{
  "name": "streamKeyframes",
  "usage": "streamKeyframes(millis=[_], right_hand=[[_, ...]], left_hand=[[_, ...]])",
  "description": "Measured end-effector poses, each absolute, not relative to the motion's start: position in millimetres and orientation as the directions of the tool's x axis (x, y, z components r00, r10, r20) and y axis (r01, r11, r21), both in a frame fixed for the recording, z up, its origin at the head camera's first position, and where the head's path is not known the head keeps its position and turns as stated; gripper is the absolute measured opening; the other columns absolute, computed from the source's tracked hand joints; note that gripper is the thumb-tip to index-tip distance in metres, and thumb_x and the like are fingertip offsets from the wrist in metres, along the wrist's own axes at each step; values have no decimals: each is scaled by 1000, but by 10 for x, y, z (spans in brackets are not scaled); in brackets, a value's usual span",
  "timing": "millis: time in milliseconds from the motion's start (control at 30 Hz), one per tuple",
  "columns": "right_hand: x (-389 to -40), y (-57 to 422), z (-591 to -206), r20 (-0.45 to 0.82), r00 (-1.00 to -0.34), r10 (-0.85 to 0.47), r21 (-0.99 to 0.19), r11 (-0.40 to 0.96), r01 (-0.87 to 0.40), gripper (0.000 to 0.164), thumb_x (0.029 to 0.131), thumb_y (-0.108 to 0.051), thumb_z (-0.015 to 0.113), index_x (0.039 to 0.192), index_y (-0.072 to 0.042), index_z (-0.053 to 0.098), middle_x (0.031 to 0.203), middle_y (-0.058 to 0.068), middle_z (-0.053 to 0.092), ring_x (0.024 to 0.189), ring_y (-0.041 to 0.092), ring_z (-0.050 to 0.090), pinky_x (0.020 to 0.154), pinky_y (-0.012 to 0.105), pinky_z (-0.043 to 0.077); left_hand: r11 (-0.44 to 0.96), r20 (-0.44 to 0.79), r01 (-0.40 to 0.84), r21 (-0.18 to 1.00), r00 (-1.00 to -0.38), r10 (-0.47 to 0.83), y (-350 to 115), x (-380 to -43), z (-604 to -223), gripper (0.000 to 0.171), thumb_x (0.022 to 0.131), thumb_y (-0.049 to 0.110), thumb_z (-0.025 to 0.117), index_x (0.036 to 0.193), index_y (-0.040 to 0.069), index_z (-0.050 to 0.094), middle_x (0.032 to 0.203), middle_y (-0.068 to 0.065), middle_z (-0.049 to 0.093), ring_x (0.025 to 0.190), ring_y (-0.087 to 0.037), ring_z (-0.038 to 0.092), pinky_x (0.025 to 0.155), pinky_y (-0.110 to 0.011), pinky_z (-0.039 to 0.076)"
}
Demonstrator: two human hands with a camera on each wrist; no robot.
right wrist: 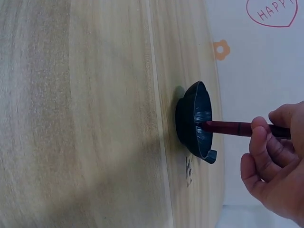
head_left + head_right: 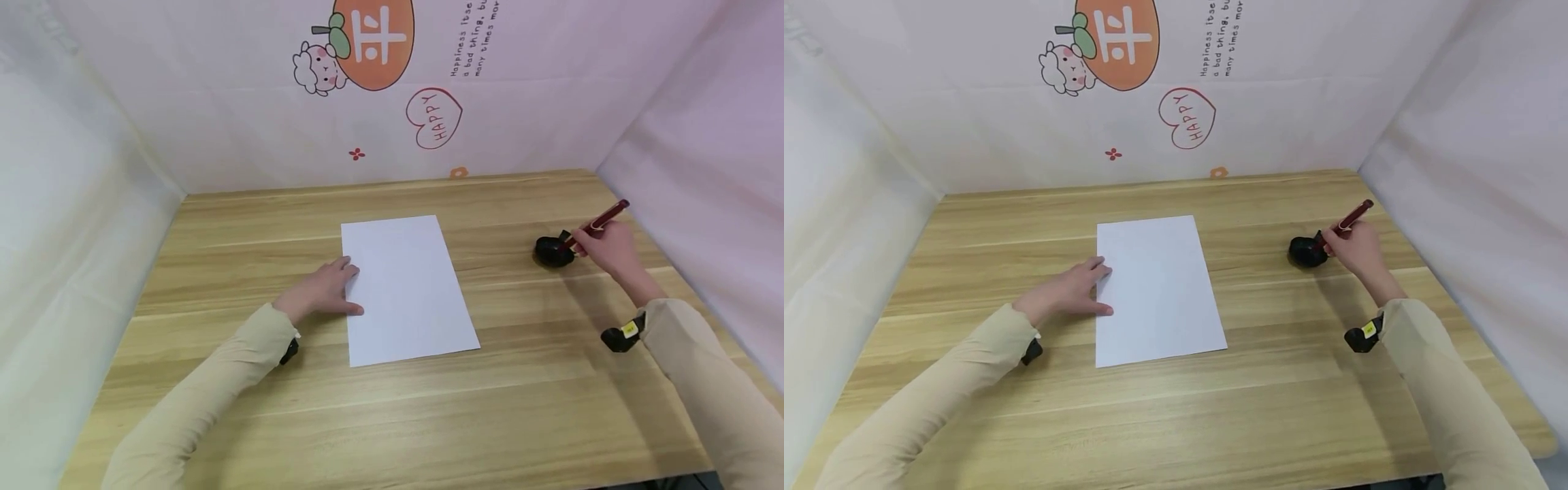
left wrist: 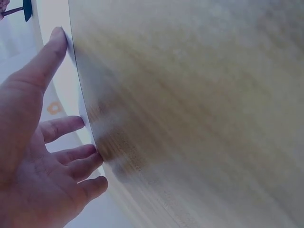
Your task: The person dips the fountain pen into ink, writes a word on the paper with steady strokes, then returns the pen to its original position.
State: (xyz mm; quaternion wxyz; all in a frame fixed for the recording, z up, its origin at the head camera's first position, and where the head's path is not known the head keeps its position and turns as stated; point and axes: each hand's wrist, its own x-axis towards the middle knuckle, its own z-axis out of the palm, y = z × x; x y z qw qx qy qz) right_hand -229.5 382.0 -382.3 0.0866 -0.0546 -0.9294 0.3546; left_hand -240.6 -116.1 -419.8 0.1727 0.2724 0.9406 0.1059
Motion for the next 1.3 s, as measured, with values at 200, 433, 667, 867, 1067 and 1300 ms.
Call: streamKeyframes(millis=[200, 433, 667, 867, 1067, 1300], right_hand=[[-2331, 3760, -3809, 177, -970, 168, -611, 791, 26, 37, 93, -29, 52, 96, 6, 65, 50, -28, 54, 49, 0, 57, 45, 18, 40], [-2434, 3461, -3726, 228, -947, 228, -639, 769, 31, 32, 91, -34, 51, 91, -4, 64, 49, -31, 50, 46, -7, 50, 46, 16, 39], [-2583, 3005, -3649, 186, -966, 178, -739, 674, -18, 33, 92, -33, 54, 96, -1, 62, 52, -28, 53, 53, -8, 56, 50, 13, 43], [-2771, 2536, -3744, 157, -976, 154, -845, 532, -52, 24, 91, -22, 56, 97, 0, 61, 56, -19, 58, 55, 0, 60, 51, 16, 48], [-2945, 2037, -3856, 110, -987, 114, -890, 454, -47, 17, 88, -15, 56, 95, 0, 61, 55, -13, 58, 52, 1, 58, 51, 16, 47], [-3017, 1572, -3944, 109, -993, 45, -901, 427, -79, 18, 88, -11, 55, 96, 4, 61, 55, -12, 56, 51, 0, 55, 52, 17, 47]], left_hand=[[827, -292, 492, 272, -777, 558, -1095, -2392, -4175, 87, 78, 52, 68, 142, 4, 35, 154, -21, 22, 138, -41, 29, 113, -49, 29], [813, -307, 510, 282, -755, 580, -971, -2353, -4180, 86, 79, 54, 67, 143, 6, 33, 155, -20, 18, 140, -39, 27, 113, -48, 29], [794, -281, 542, 276, -744, 606, -872, -2330, -4196, 83, 79, 52, 67, 139, 5, 37, 153, -23, 22, 142, -36, 26, 114, -44, 29], [797, -286, 522, 302, -748, 599, -844, -2321, -4184, 83, 79, 51, 69, 140, 5, 36, 154, -22, 20, 143, -34, 23, 114, -43, 30], [797, -281, 527, 295, -749, 600, -851, -2337, -4203, 82, 78, 52, 69, 138, 6, 38, 153, -21, 21, 142, -34, 24, 114, -42, 31], [808, -287, 510, 295, -760, 584, -846, -2351, -4228, 85, 78, 52, 69, 141, 7, 36, 154, -20, 20, 141, -33, 27, 113, -42, 32]])
